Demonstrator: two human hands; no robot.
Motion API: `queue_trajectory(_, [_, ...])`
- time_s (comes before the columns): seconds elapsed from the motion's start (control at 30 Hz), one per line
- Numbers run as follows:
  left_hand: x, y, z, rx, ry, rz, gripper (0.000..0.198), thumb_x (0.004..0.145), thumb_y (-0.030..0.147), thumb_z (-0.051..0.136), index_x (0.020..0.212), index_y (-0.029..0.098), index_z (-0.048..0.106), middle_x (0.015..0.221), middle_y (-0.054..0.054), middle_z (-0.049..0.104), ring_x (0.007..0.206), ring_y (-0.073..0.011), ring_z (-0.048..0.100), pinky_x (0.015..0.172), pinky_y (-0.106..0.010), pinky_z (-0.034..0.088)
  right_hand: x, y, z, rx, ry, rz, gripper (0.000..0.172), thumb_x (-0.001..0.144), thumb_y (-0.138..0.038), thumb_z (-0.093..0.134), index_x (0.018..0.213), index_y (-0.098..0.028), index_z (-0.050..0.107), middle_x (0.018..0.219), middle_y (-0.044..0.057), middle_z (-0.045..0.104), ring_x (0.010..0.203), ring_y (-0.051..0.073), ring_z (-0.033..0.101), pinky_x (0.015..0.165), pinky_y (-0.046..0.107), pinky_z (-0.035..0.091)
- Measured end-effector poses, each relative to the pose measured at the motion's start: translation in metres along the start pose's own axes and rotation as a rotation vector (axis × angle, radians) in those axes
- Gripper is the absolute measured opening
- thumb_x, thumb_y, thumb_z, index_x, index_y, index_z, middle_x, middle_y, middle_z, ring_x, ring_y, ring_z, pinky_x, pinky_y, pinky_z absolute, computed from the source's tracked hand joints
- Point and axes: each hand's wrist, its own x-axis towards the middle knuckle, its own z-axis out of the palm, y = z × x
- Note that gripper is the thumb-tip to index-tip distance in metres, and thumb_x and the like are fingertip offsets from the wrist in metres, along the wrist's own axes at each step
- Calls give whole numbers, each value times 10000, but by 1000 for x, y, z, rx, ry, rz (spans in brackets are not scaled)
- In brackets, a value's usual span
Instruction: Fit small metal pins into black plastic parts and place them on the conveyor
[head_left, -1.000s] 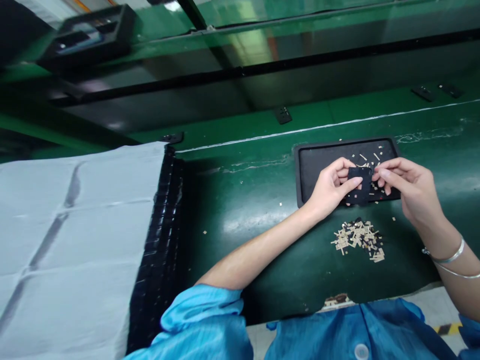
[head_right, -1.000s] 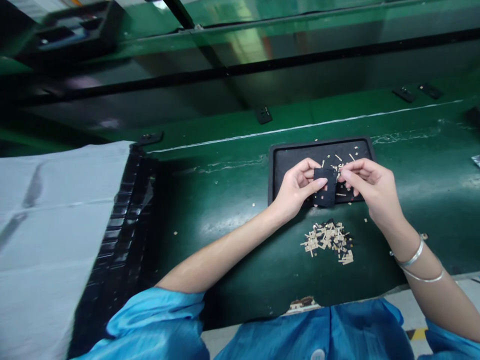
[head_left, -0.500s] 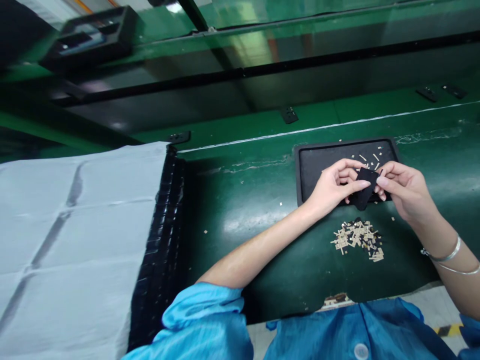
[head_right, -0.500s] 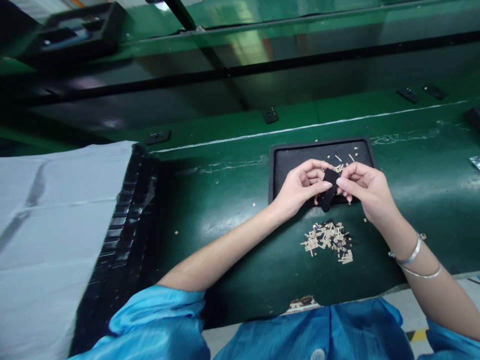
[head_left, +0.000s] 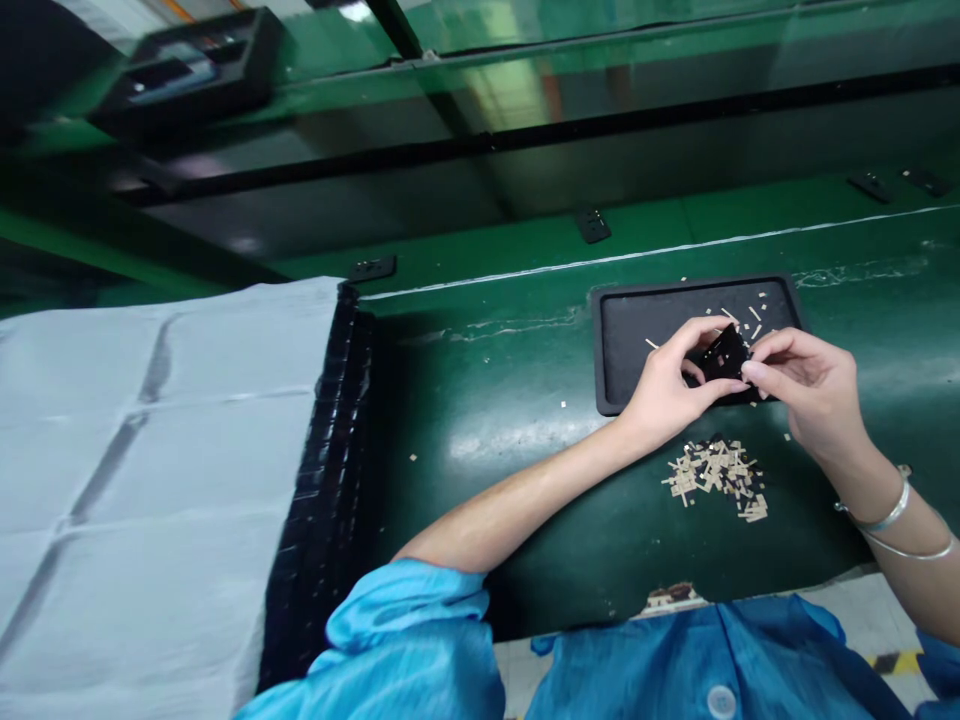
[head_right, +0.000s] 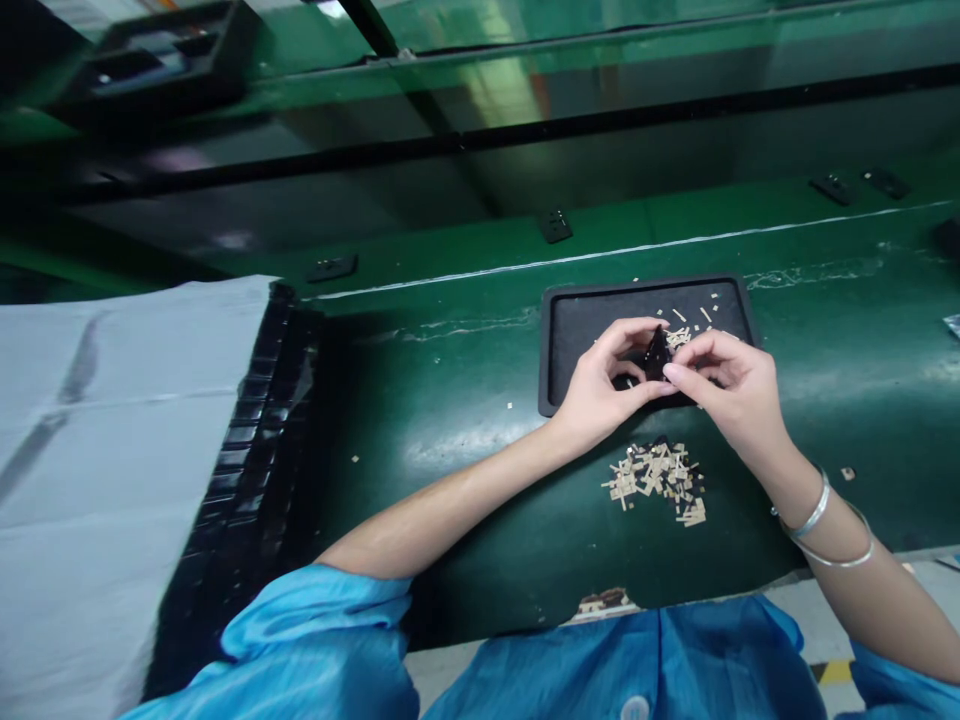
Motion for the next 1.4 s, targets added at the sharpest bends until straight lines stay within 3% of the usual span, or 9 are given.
queue_trajectory(0.37, [-1,-4,-1,163,14,153,368,733,165,705,1082,209,600,1117,-53,649,1035,-194,582,821,-293,461,6,-6,0,229,-135,233,174,668,-311,747,616,-198,624,582,-18,543,494,96,486,426,225,379])
queue_trajectory(0.47, [-2,-4,-2,161,-1,145,360,736,182,703,1081,208,600,1084,-53,654,1014,-194,587,807,-297,462,6,-4,0,224,-130,213,198,712,-329,713,600,-196,618,550,-21,527,485,97,483,425,222,382])
queue_trajectory(0.6, [-1,-1,-3,18,-26,20,432,703,229,740,1099,199,572,1176,-75,609,1072,-200,573,715,-246,474,5,-1,1,31,-60,29,127,712,-299,725,668,-212,645,638,-13,595,524,99,499,463,229,409])
queue_trajectory(0.77, [4,-2,-6,-160,-82,-79,450,686,239,750,1083,201,541,1213,-84,589,1147,-213,561,743,-239,482,3,1,2,-267,-30,-121,118,678,-257,764,701,-220,654,645,-15,604,543,109,500,510,247,429])
queue_trajectory(0.9, [10,-8,-9,-360,-143,-97,506,639,216,789,1073,195,528,1163,-63,639,1163,-221,577,984,-342,425,5,4,1,-211,7,-51,144,766,-339,681,735,-206,634,819,30,675,644,124,581,522,229,438])
queue_trajectory(0.97, [12,-11,-10,-482,-156,-108,501,640,207,789,1072,196,536,1161,-62,651,1178,-229,572,1043,-387,379,7,5,1,-187,27,10,168,794,-370,647,797,-203,629,786,28,667,652,123,590,501,212,413])
queue_trajectory(1.1, [17,-15,-11,-674,-186,-126,496,593,192,815,1031,209,581,1244,-71,617,1229,-251,530,1065,-429,346,10,6,5,5,-142,162,292,754,-451,685,882,-202,602,596,-23,592,472,80,471,397,190,294])
queue_trajectory(1.23, [18,-14,-9,-799,-243,-129,485,580,216,832,1012,205,611,1207,-79,634,1243,-249,516,1082,-425,313,14,4,5,190,-178,269,340,680,-462,759,741,-204,545,485,-82,442,394,39,330,356,162,196])
queue_trajectory(1.4, [20,-12,-5,-847,-185,-139,511,587,280,838,1036,188,612,1140,-89,642,1149,-229,553,1011,-386,370,17,-5,-2,167,-133,294,364,625,-445,803,696,-199,545,524,-48,537,396,54,444,349,158,273])
